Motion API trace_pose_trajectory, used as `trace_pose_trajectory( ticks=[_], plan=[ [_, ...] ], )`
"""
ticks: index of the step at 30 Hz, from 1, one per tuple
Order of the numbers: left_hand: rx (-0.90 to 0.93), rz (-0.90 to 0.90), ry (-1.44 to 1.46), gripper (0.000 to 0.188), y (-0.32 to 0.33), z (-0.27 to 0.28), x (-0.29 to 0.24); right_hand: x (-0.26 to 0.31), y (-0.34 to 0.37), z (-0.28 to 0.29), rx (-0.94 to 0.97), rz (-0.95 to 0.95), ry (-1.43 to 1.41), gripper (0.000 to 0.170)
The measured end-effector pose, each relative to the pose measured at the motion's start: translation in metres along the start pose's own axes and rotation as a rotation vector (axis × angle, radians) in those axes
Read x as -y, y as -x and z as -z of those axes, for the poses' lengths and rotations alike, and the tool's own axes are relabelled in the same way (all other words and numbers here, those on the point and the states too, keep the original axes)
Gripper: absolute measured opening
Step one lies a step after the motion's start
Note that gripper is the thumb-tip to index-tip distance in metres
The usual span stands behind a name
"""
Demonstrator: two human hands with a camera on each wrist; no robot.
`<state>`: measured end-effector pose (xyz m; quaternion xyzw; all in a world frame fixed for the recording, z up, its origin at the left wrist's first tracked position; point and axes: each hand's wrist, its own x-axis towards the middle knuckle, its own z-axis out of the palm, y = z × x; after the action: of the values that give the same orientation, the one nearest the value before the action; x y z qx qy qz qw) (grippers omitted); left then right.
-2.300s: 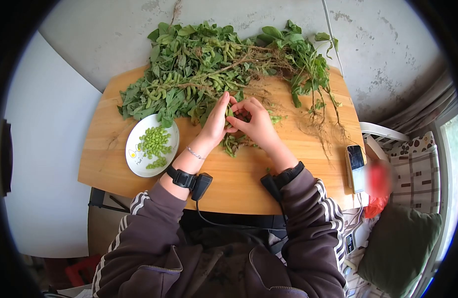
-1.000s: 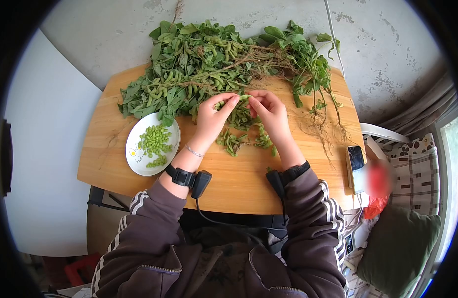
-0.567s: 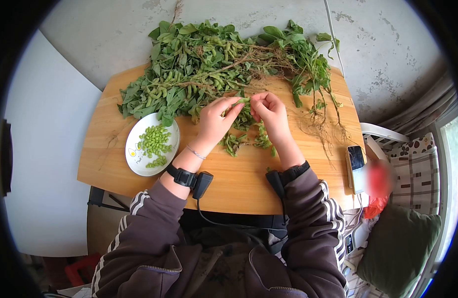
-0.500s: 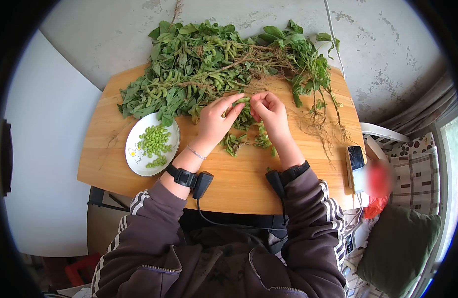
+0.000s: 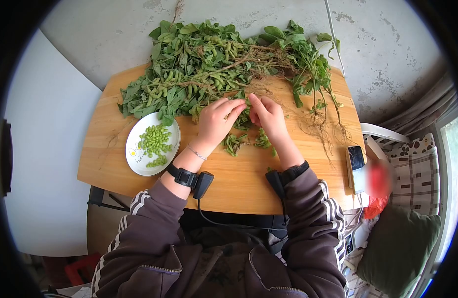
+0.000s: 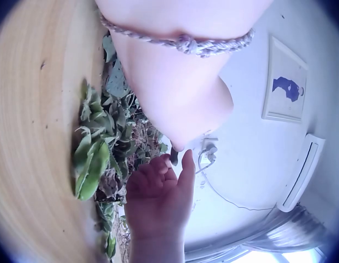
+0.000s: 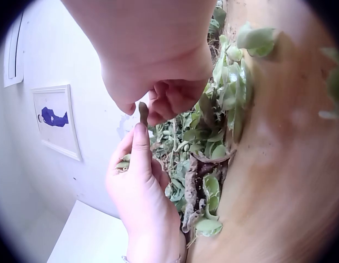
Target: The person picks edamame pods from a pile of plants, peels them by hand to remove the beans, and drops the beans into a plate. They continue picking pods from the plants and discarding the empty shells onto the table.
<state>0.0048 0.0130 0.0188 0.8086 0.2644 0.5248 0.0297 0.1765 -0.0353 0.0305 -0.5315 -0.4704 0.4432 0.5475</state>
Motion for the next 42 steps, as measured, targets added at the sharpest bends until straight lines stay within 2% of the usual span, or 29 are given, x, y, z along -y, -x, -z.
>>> trace_pose_trajectory(
  ticks=[1, 4, 6, 12, 15, 21, 27, 33, 36, 39, 42],
  plan=[
    [-0.002, -0.019, -0.011, 0.014, 0.000, 0.000, -0.001, -0.002, -0.001, 0.002, 0.008, -0.013, 0.065, 0.038],
    [0.000, -0.048, -0.031, 0.012, -0.001, 0.002, -0.003, -0.002, 0.000, -0.002, -0.012, 0.001, 0.030, 0.042],
    [0.015, -0.033, -0.027, 0.012, -0.003, 0.003, -0.005, -0.003, 0.000, -0.003, -0.037, 0.034, 0.051, 0.039],
    [0.111, 0.118, 0.093, 0.015, 0.003, -0.006, 0.003, -0.015, -0.005, -0.003, -0.081, 0.126, 0.179, 0.035],
    [0.188, 0.052, 0.011, 0.015, 0.005, -0.004, 0.001, -0.012, -0.004, 0.000, -0.093, 0.131, 0.236, 0.034],
    [0.200, 0.001, -0.023, 0.014, 0.001, 0.001, -0.006, -0.009, -0.003, 0.002, -0.064, 0.093, 0.244, 0.036],
    [0.309, 0.179, 0.153, 0.018, 0.001, 0.001, -0.004, -0.016, -0.006, 0.000, -0.014, 0.129, 0.176, 0.034],
    [0.357, 0.342, 0.560, 0.027, 0.001, -0.005, 0.007, -0.011, -0.005, 0.003, 0.107, 0.140, 0.094, 0.029],
    [0.378, 0.389, 0.646, 0.029, 0.000, -0.003, 0.006, -0.005, -0.003, 0.003, 0.155, 0.172, 0.070, 0.028],
    [0.520, 0.640, 0.788, 0.030, -0.006, 0.007, 0.008, -0.007, -0.005, 0.006, 0.196, 0.210, 0.089, 0.028],
    [0.503, 0.654, 0.792, 0.032, -0.008, 0.010, 0.002, -0.007, -0.005, 0.011, 0.208, 0.160, 0.057, 0.027]
  ],
)
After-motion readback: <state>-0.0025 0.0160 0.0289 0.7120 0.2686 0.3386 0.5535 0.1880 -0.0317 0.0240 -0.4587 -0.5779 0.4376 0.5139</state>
